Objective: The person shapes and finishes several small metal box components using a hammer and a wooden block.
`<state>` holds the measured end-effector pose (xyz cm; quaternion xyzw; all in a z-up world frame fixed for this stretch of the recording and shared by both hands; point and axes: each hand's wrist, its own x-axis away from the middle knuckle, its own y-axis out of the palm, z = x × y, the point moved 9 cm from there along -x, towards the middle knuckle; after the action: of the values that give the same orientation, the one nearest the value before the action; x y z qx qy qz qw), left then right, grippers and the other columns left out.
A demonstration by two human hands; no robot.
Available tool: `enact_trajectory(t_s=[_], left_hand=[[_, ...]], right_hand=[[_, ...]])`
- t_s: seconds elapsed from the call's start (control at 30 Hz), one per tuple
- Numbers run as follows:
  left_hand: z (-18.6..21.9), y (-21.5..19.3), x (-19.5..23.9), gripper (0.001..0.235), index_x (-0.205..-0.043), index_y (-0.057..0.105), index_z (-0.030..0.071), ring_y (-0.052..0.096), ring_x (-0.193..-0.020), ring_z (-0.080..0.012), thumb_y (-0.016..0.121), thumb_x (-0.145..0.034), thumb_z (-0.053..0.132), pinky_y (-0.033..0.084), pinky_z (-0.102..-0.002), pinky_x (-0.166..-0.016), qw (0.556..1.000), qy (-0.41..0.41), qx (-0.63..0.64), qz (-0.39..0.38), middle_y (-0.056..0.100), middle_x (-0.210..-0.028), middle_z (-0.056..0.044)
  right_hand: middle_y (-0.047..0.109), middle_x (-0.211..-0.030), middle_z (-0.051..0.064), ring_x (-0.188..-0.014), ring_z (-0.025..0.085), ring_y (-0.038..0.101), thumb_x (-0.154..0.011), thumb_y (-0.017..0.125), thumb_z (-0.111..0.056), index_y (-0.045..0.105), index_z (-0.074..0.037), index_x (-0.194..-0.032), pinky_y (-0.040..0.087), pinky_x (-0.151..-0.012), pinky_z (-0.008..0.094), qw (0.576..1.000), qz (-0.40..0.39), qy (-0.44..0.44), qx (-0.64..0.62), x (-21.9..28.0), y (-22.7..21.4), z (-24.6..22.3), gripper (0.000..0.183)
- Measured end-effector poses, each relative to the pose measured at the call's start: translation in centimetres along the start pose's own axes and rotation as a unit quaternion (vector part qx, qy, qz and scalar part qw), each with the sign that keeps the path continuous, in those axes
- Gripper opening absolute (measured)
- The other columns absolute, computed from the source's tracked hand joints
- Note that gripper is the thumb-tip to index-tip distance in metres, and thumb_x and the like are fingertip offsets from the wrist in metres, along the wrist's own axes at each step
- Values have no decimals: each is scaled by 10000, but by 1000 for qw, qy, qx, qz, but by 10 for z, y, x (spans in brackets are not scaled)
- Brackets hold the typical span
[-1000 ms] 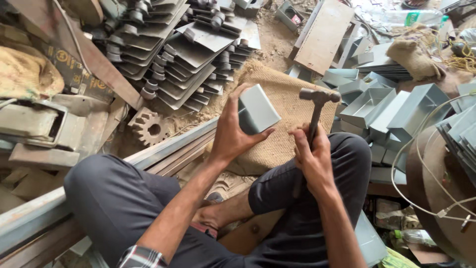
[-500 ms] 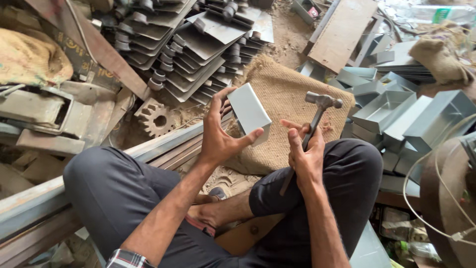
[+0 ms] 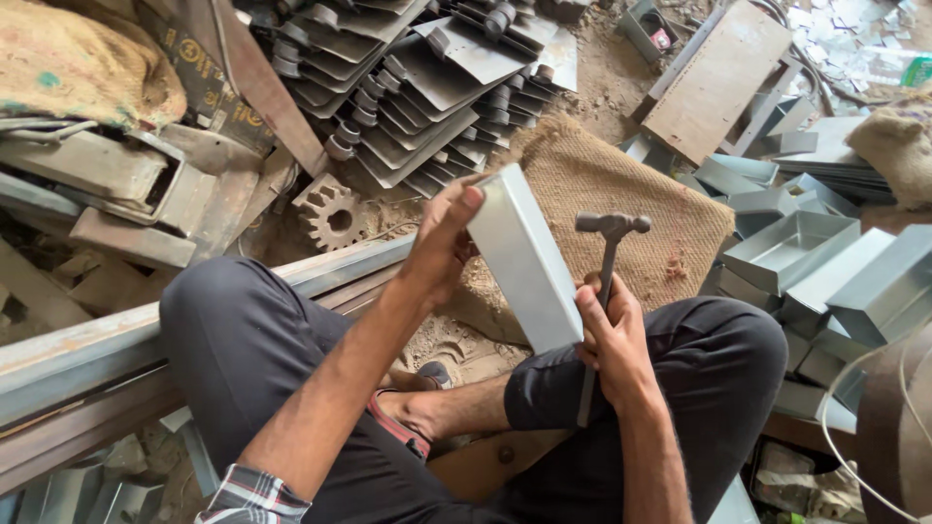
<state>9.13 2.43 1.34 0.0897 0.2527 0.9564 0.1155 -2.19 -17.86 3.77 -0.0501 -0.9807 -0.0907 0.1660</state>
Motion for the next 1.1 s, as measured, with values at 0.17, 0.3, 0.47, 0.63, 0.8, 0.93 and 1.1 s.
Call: enact_trajectory(t_s=[0.17,0.3,0.47,0.63,0.8,0.93,1.1], left_hand=[[-9,9,12,1070,-1376,508,-36,664,-1108,-254,755,-735,785,604,-392,-941,997,-37,51,-34,628,-1113,-138],[-3,26,17,1095,-1473,480,11,636,-1182,-255,755,-738,775,579,-410,-985,990,-30,87,-103,629,-1209,-151],[4,46,25,1050,-1506,451,28,577,-1231,-386,722,-791,747,576,-454,-949,961,-94,181,-184,598,-1293,-223],[-4,31,19,1069,-1495,353,136,579,-1266,-298,631,-702,796,621,-446,-893,981,-166,32,-92,555,-1347,-160],[-21,25,21,1114,-1519,354,-60,564,-1156,-390,698,-832,747,593,-507,-932,981,-188,3,-54,531,-1246,-305],[-24,15,19,1176,-1567,319,100,580,-1237,-376,719,-664,737,542,-547,-944,982,-167,-88,-4,560,-1353,-242],[-35,12,22,1332,-1553,211,57,567,-1287,-445,792,-571,744,559,-634,-991,977,-171,-129,-18,512,-1376,-269]], right_hand=[[446,-717,-47,-451,-14,358,-1002,672,-350,463,-89,-1088,266,-344,162,999,-15,39,-21,-4,-1,17,345],[519,-687,-44,-388,-1,425,-867,655,-483,545,-139,-1220,308,-291,157,996,6,73,-56,-2,-2,31,505],[525,-769,-35,-482,-7,460,-870,739,-476,492,-92,-1191,314,-337,138,984,-121,81,-101,10,22,40,558],[454,-703,-59,-410,-7,350,-875,787,-289,426,-146,-1039,255,-321,175,992,-32,71,-103,1,10,42,421],[450,-727,-66,-442,7,371,-894,788,-71,410,-142,-1014,249,-346,202,994,47,18,-97,-9,7,30,403],[696,-844,43,-412,6,381,-859,721,-54,424,-148,-986,243,-334,189,991,103,49,-73,-2,3,29,337],[629,-836,65,-443,7,427,-890,769,-8,416,-128,-1009,273,-342,194,997,57,-27,-52,-3,12,23,391]])
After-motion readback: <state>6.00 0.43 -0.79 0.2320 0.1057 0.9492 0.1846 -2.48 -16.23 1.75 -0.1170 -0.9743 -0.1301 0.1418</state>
